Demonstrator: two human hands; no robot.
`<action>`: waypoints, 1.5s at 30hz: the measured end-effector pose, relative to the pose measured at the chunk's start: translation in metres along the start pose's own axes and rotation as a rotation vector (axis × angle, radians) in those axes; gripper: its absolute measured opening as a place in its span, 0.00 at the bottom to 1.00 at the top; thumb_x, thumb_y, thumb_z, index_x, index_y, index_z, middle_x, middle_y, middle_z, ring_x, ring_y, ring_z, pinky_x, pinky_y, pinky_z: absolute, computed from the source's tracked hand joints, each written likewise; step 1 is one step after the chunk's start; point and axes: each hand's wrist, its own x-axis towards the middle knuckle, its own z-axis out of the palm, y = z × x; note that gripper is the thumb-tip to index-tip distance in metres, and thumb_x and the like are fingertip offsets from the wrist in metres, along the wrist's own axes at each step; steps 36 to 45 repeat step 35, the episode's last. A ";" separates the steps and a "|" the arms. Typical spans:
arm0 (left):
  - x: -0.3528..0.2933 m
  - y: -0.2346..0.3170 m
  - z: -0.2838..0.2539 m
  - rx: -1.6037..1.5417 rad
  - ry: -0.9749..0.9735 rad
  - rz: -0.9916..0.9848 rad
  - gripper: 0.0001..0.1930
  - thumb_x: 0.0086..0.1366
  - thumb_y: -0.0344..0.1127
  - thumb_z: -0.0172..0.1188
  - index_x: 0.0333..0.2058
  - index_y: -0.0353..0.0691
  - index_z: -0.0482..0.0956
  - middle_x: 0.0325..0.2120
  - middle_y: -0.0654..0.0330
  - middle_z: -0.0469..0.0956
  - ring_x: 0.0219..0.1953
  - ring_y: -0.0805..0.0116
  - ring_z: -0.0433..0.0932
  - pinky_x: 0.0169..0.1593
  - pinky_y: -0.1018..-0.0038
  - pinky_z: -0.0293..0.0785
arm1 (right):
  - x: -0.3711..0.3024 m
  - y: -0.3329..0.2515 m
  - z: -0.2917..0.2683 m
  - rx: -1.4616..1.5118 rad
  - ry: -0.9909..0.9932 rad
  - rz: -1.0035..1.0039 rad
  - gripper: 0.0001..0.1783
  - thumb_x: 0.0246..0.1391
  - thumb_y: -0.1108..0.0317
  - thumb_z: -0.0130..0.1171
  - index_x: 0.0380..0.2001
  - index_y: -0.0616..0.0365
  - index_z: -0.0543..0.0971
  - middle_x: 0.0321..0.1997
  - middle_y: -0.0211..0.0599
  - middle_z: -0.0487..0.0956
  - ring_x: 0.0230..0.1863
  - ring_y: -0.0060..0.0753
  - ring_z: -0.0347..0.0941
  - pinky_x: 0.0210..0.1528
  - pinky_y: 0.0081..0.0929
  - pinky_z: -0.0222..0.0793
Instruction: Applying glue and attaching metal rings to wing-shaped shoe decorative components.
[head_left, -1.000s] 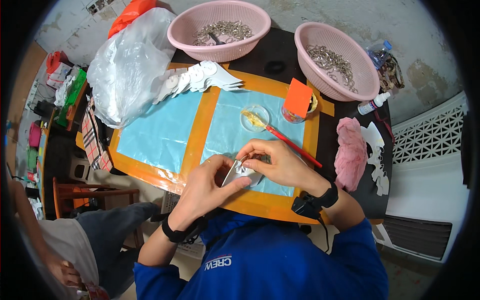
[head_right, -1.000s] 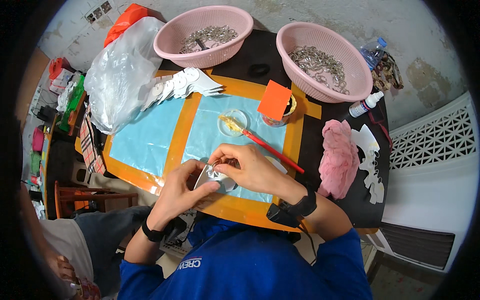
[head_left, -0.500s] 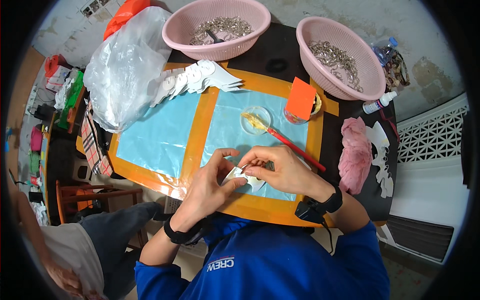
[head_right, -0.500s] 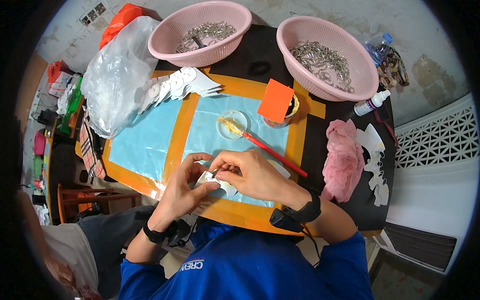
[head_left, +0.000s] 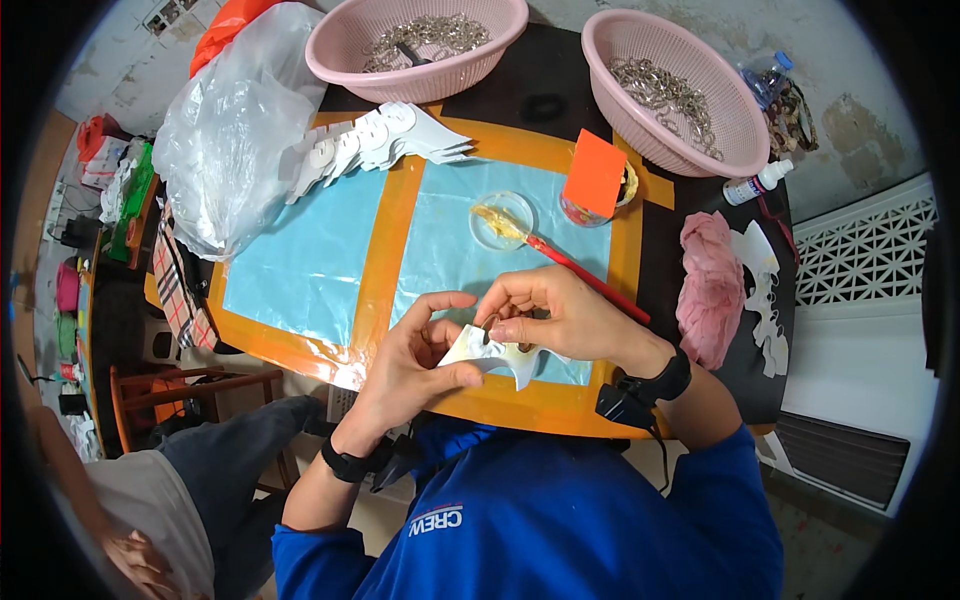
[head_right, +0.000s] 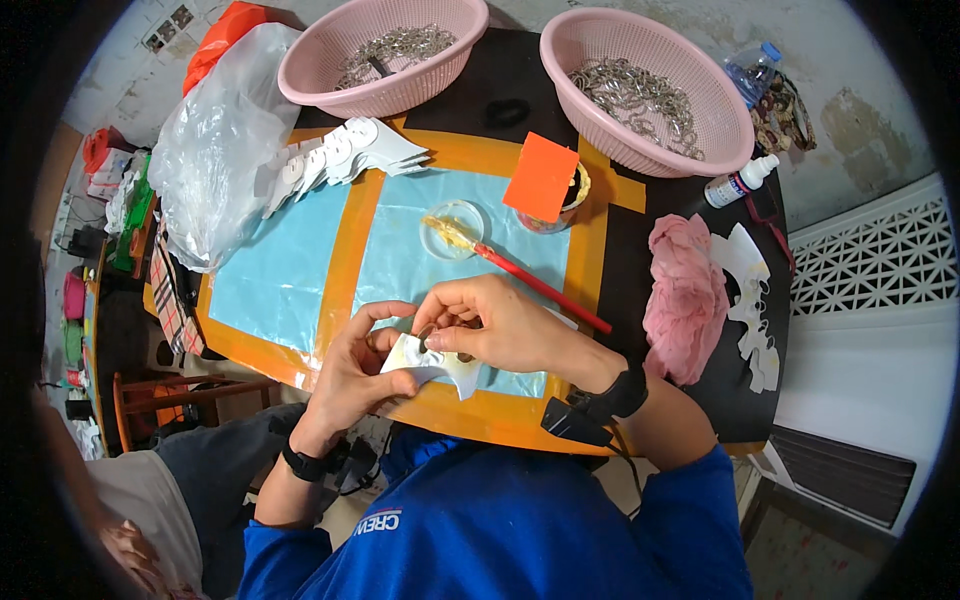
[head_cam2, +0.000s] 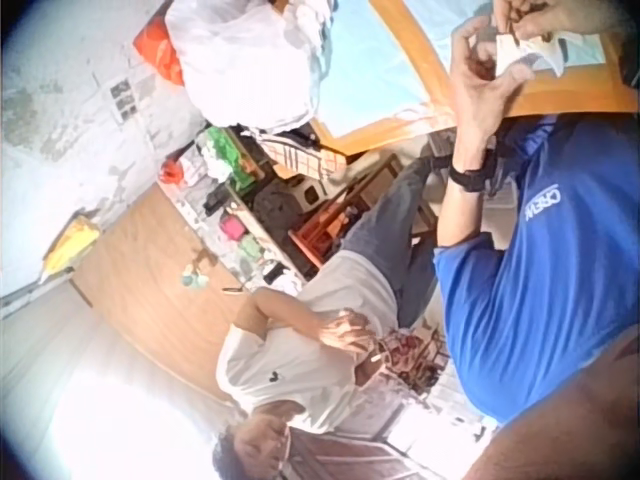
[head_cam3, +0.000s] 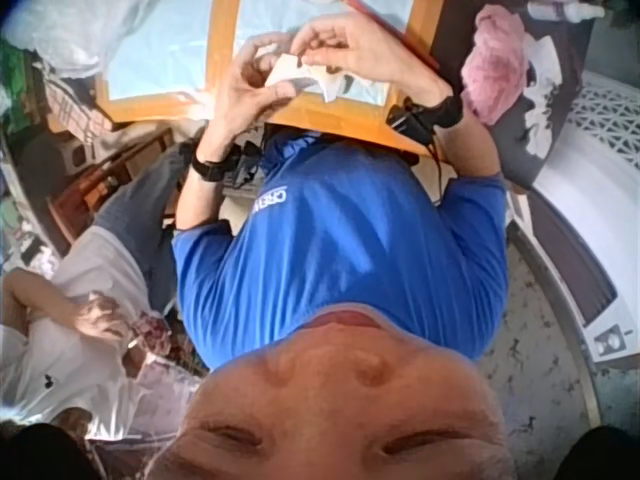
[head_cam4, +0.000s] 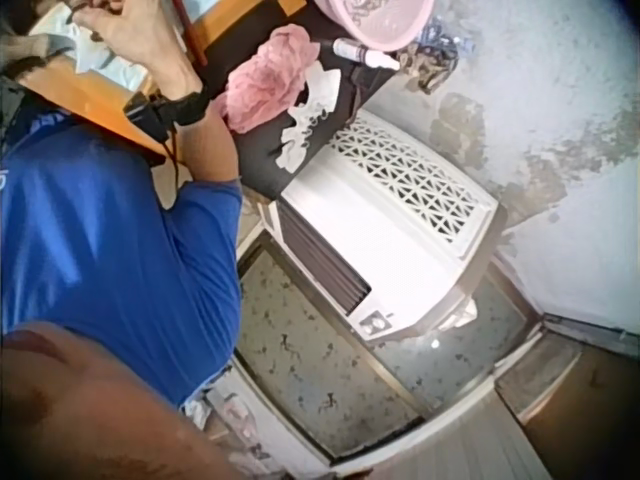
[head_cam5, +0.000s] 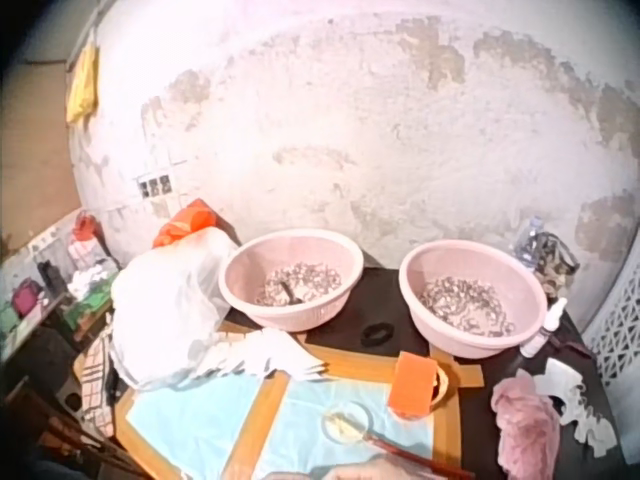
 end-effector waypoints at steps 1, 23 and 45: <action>-0.001 -0.001 0.001 -0.006 -0.003 0.041 0.39 0.59 0.32 0.79 0.65 0.39 0.66 0.41 0.62 0.81 0.45 0.75 0.80 0.49 0.76 0.77 | 0.001 0.003 0.000 -0.017 0.008 -0.032 0.11 0.65 0.77 0.62 0.49 0.66 0.80 0.42 0.33 0.84 0.42 0.16 0.79 0.44 0.18 0.75; -0.007 0.029 0.001 0.350 -0.069 -0.103 0.29 0.63 0.28 0.73 0.61 0.37 0.72 0.40 0.65 0.75 0.44 0.78 0.74 0.50 0.76 0.73 | -0.009 -0.014 0.001 -0.458 -0.107 -0.035 0.25 0.54 0.75 0.66 0.56 0.58 0.73 0.38 0.40 0.84 0.37 0.34 0.83 0.40 0.33 0.77; 0.008 0.020 0.005 0.241 -0.003 -0.194 0.31 0.62 0.30 0.76 0.63 0.43 0.74 0.38 0.65 0.77 0.33 0.76 0.83 0.35 0.82 0.76 | -0.018 -0.005 0.006 -0.391 0.031 -0.128 0.24 0.55 0.77 0.67 0.55 0.59 0.74 0.37 0.37 0.83 0.37 0.30 0.82 0.41 0.29 0.78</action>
